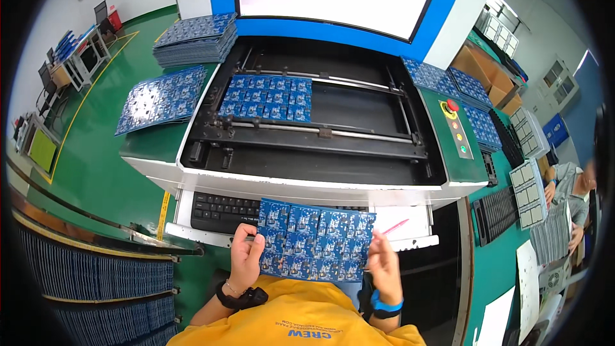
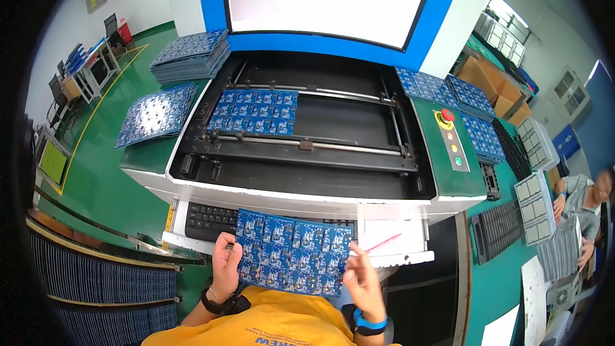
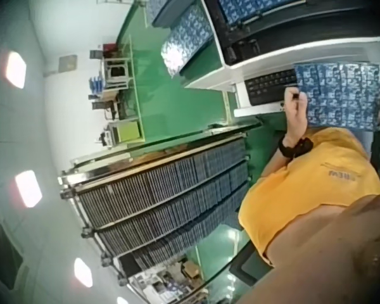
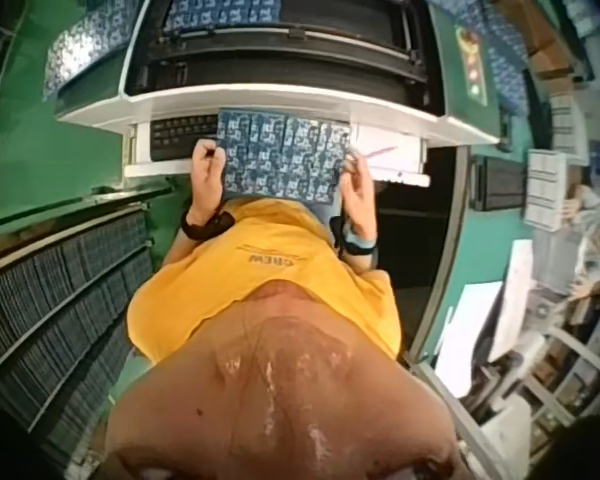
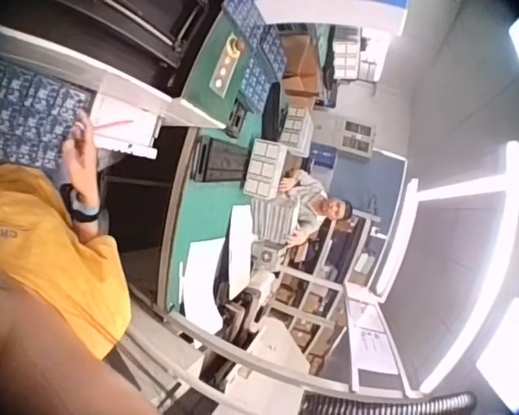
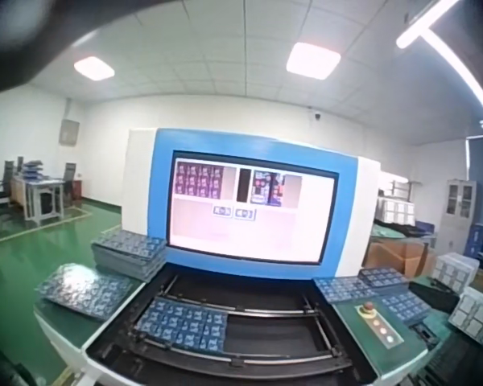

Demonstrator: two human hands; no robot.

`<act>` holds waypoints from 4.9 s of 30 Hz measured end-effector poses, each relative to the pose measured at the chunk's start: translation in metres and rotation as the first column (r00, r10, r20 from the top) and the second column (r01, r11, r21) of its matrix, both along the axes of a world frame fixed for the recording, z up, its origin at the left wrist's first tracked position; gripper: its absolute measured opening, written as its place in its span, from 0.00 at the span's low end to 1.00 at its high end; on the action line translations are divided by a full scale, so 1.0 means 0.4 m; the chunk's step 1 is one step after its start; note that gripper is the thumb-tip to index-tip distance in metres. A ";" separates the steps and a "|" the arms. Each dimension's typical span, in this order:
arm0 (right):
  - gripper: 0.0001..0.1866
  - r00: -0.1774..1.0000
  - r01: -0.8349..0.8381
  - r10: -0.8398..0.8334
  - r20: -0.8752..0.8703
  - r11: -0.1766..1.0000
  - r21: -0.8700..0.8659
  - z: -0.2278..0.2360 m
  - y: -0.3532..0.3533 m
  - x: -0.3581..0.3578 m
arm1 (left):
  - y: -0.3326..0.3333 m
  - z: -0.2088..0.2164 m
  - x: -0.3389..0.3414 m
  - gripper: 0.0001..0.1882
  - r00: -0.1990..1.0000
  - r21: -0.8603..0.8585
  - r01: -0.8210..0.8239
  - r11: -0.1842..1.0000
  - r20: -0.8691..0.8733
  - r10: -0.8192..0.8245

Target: Inspect and test circuit boards using an automated testing machine.

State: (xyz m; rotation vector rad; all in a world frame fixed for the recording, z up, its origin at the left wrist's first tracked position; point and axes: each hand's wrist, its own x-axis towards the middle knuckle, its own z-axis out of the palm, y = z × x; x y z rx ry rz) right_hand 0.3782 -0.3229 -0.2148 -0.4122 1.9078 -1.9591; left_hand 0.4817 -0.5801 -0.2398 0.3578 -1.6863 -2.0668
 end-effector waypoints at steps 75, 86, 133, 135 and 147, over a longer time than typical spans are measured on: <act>0.13 0.607 0.340 -0.455 -0.652 0.890 -0.305 -0.174 -0.235 0.037 | 0.062 -0.168 0.027 0.22 0.991 -0.129 0.133 0.983 -0.007 -0.135; 0.14 0.858 0.160 -0.402 -0.320 0.801 -0.577 -0.132 -0.194 0.058 | 0.021 -0.150 0.029 0.21 0.989 -0.138 0.146 0.980 0.019 -0.144; 0.11 0.656 0.743 -0.223 -0.721 0.360 0.564 -0.385 0.043 -0.174 | -0.670 0.099 0.023 0.18 0.853 -0.346 -0.448 0.824 0.111 0.510; 0.11 0.664 0.736 -0.254 -0.704 0.390 0.554 -0.412 0.050 -0.185 | -0.617 0.149 0.036 0.19 0.843 -0.533 -0.410 0.740 0.090 0.531; 0.07 0.617 0.767 -0.256 -0.744 0.408 0.495 -0.413 0.051 -0.171 | -0.113 0.291 0.020 0.17 0.446 -0.359 0.070 0.931 -0.823 -0.351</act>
